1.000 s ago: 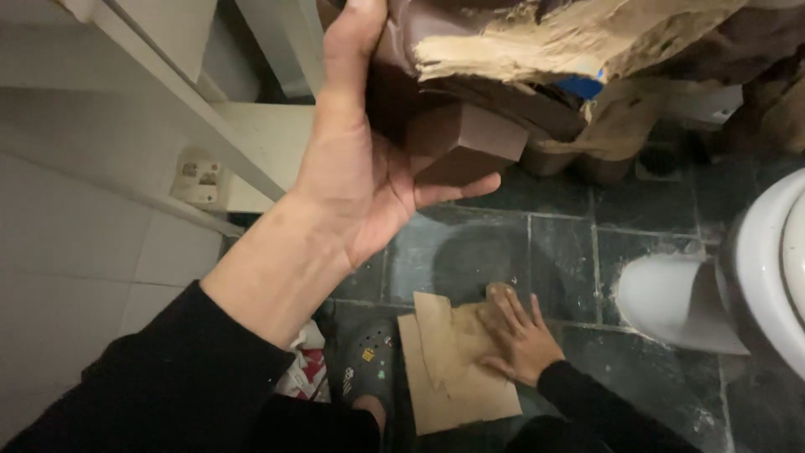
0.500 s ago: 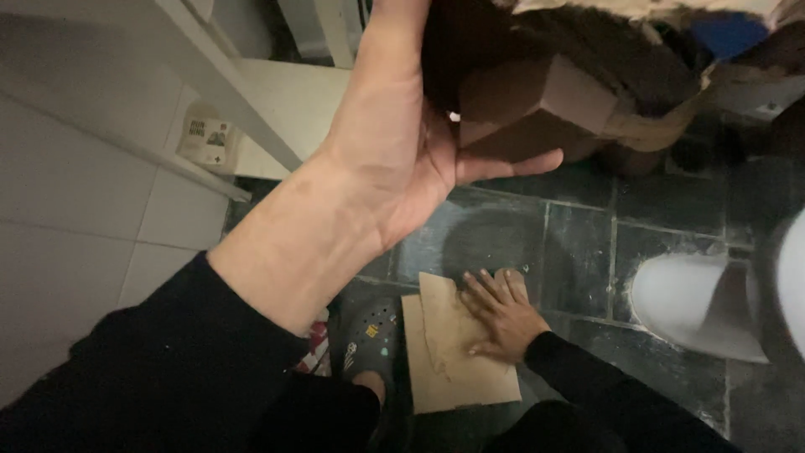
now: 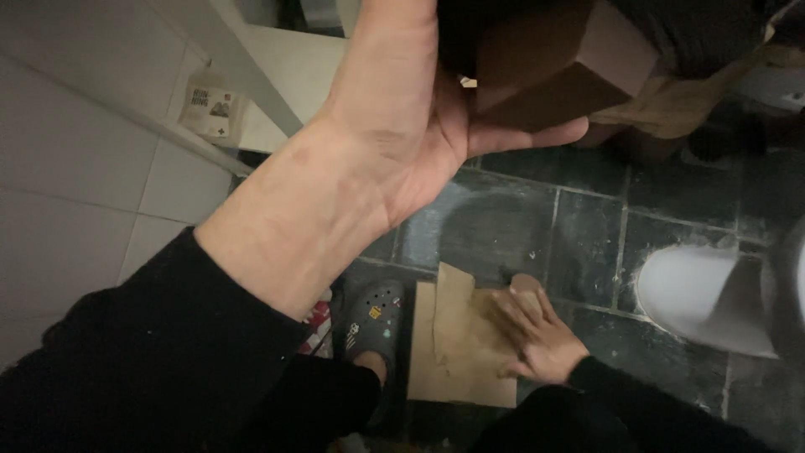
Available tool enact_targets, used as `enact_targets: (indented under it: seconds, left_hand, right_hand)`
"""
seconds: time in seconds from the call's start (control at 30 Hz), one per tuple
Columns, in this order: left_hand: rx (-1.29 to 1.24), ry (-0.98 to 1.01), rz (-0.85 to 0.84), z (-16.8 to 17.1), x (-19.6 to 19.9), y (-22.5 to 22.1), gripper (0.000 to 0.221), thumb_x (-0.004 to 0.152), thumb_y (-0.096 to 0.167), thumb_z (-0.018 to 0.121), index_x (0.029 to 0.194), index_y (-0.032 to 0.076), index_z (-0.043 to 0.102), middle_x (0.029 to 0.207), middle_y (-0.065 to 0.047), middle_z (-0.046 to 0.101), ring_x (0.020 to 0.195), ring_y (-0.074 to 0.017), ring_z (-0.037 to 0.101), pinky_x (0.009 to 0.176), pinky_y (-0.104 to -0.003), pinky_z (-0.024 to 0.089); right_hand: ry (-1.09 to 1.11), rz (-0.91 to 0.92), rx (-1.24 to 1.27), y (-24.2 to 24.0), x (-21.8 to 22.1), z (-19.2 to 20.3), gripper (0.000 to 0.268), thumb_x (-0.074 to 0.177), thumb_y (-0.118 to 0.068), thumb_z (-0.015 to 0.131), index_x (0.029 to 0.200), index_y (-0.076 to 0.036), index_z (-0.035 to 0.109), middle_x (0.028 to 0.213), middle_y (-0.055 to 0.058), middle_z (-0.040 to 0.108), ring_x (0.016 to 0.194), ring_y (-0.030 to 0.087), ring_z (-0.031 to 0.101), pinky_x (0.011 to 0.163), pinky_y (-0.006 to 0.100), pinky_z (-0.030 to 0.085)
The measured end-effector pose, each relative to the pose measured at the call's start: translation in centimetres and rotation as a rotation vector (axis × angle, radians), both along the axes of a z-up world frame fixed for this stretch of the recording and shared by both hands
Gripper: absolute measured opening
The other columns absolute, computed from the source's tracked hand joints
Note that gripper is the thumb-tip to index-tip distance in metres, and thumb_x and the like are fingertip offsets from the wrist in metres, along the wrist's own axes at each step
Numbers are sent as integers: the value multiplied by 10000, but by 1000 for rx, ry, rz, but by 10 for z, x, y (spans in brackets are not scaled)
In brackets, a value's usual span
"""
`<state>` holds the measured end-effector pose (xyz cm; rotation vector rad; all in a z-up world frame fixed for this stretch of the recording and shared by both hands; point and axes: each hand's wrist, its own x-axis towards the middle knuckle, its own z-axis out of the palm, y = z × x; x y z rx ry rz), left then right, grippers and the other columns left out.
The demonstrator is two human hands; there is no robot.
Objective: Applying and smoothing filler paste onto a large mannequin sculpture in a bathroom.
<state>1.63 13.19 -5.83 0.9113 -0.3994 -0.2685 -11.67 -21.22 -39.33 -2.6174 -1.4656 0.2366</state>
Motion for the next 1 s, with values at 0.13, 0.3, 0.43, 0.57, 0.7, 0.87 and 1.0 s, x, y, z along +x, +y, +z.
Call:
enact_targets:
  seconds: [0.13, 0.3, 0.43, 0.57, 0.7, 0.87, 1.0]
  left_hand:
    - [-36, 81, 2, -3, 4, -3, 636, 1072, 430, 384, 1434, -91, 425, 1410, -321, 540, 1282, -471, 672, 979, -551, 648]
    - [-33, 105, 19, -2, 4, -7, 617, 1054, 394, 423, 1429, -96, 404, 1422, -301, 510, 1293, -486, 654, 972, -590, 654]
    - [-44, 98, 14, -9, 2, -9, 646, 1066, 434, 438, 1441, -91, 405, 1423, -306, 515, 1285, -482, 660, 978, -582, 652]
    - [-50, 80, 15, -15, 1, -11, 668, 1074, 464, 450, 1451, -87, 405, 1424, -310, 519, 1280, -479, 664, 983, -576, 650]
    - [-56, 59, 12, -20, 1, -12, 703, 1087, 509, 467, 1465, -80, 405, 1425, -316, 524, 1271, -475, 671, 990, -567, 646]
    - [-62, 5, -3, -12, 3, -15, 738, 1100, 555, 484, 1480, -74, 406, 1427, -321, 530, 1262, -470, 677, 996, -558, 643]
    - [-66, -5, -7, 18, 0, -25, 836, 1028, 669, 504, 1496, -17, 403, 1422, -285, 544, 1242, -418, 677, 951, -539, 658]
  right_hand:
    - [-55, -88, 42, -28, -33, -21, 1059, 777, -847, 495, 1435, -22, 406, 1618, 179, 215, 1519, 353, 114, 1171, 663, 74]
    - [203, -166, -436, -1, -33, 2, 1072, 796, -841, 517, 1510, -50, 401, 1694, 146, 127, 1555, 341, 38, 1216, 653, 33]
    - [321, -158, -587, 23, -30, 22, 1093, 794, -798, 595, 1535, -34, 350, 1725, 140, 71, 1567, 357, 1, 1216, 647, 37]
    - [377, -176, -562, 24, -36, 14, 1099, 786, -793, 628, 1552, -61, 338, 1721, 132, 60, 1564, 364, -7, 1221, 641, 40]
    - [356, -203, -341, 27, -40, 6, 1033, 729, -709, 721, 1552, -151, 438, 1689, 165, 92, 1544, 417, 24, 1181, 661, 60]
    - [451, -237, -156, 35, -19, 12, 666, 739, -496, 805, 1346, -261, 662, 1700, 200, 83, 1517, 463, 19, 1195, 635, 69]
    - [549, -413, 253, 30, 29, 44, 574, 678, -165, 811, 1249, -224, 794, 1729, 188, 90, 1558, 422, 19, 1217, 578, 65]
